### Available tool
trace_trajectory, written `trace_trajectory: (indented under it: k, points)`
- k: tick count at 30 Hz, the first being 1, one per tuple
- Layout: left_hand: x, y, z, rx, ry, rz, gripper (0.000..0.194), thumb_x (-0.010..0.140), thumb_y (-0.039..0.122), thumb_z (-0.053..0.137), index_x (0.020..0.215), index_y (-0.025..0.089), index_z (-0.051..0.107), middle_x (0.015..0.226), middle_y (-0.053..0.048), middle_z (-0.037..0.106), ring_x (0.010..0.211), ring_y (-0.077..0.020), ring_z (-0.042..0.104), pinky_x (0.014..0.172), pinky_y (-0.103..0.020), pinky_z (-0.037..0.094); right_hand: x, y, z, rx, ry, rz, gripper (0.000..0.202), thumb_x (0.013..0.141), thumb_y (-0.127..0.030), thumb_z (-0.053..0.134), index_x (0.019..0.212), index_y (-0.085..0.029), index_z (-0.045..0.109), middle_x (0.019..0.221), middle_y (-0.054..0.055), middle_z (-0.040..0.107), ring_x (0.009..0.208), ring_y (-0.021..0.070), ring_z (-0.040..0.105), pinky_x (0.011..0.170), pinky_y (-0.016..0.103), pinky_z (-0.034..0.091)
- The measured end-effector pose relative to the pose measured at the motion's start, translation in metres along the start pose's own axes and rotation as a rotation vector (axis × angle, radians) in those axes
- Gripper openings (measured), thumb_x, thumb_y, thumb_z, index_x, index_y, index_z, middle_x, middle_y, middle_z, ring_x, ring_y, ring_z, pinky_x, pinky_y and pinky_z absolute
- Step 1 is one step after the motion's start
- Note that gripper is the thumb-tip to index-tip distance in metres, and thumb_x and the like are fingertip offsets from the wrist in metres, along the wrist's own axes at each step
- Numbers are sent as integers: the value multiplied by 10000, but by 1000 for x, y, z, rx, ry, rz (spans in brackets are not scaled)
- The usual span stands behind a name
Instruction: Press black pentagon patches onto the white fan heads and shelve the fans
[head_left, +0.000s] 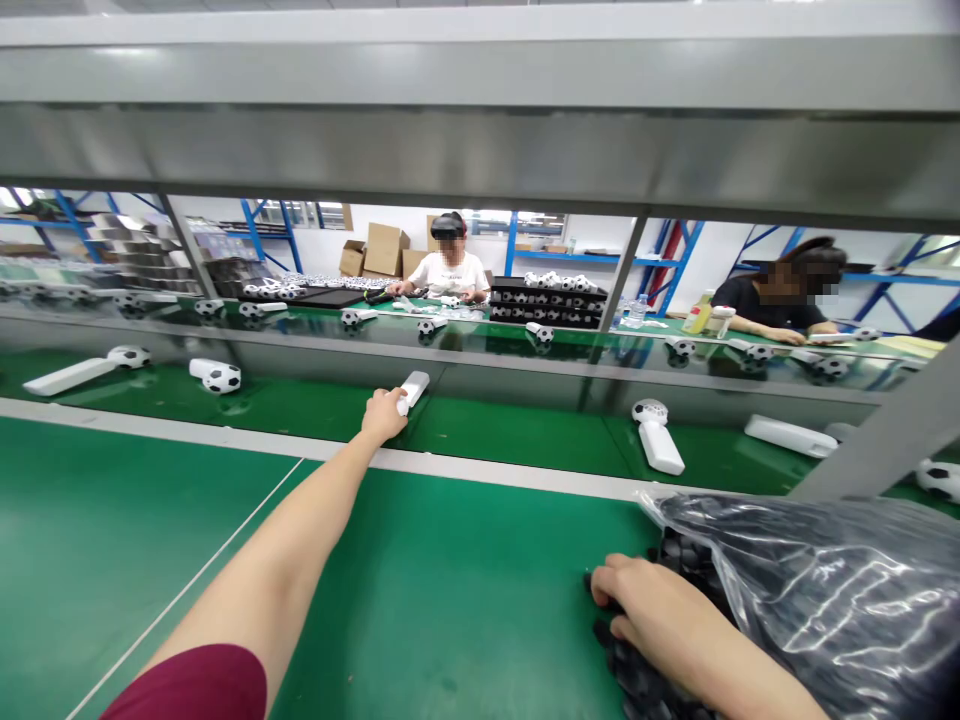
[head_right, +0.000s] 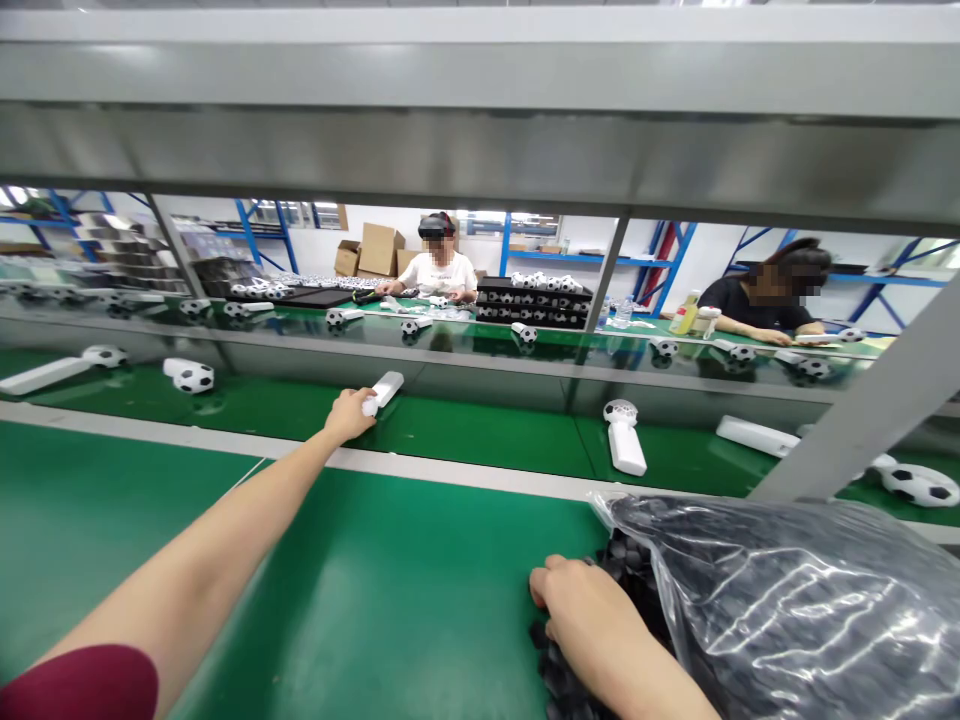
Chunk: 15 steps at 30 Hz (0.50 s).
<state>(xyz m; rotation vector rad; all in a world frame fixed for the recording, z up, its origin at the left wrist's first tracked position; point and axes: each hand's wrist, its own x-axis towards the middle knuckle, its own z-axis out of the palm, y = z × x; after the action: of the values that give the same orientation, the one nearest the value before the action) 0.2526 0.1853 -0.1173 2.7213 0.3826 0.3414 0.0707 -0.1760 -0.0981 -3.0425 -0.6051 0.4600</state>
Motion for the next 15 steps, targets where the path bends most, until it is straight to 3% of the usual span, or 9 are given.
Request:
trace_trajectory:
  k: [3, 6, 12, 15]
  points:
    - [-8, 12, -10, 38, -33, 51, 443, 736, 346, 598, 1133, 191, 479, 1151, -97, 440, 973, -232, 515, 813, -368, 440, 2, 0, 1, -6, 1, 6, 282, 637, 36, 499, 803, -167, 601, 860, 46, 592, 778, 214, 576, 604, 264, 336]
    - [-35, 27, -28, 72, -84, 136, 499, 654, 451, 604, 1088, 225, 508, 1092, -84, 443, 848, -224, 567, 714, -319, 463, 1, 2, 1, 7, 16, -12, 216, 667, 13, 539, 785, -160, 590, 833, 41, 594, 764, 204, 578, 598, 254, 332]
    - [-141, 48, -47, 209, -236, 407, 526, 655, 539, 518, 1071, 216, 517, 1055, -79, 474, 767, -236, 571, 597, -311, 441, -7, 3, 0, -34, 62, -64, 103, 747, -59, 581, 790, -153, 587, 815, 51, 603, 761, 201, 577, 593, 248, 341]
    - [-188, 54, -47, 145, -463, 570, 674, 643, 394, 569, 1264, 234, 363, 1198, -83, 413, 793, -210, 577, 592, -277, 445, -9, 8, 2, 29, 105, -89, 104, 755, -93, 612, 829, -162, 588, 832, 39, 609, 768, 183, 572, 606, 230, 361]
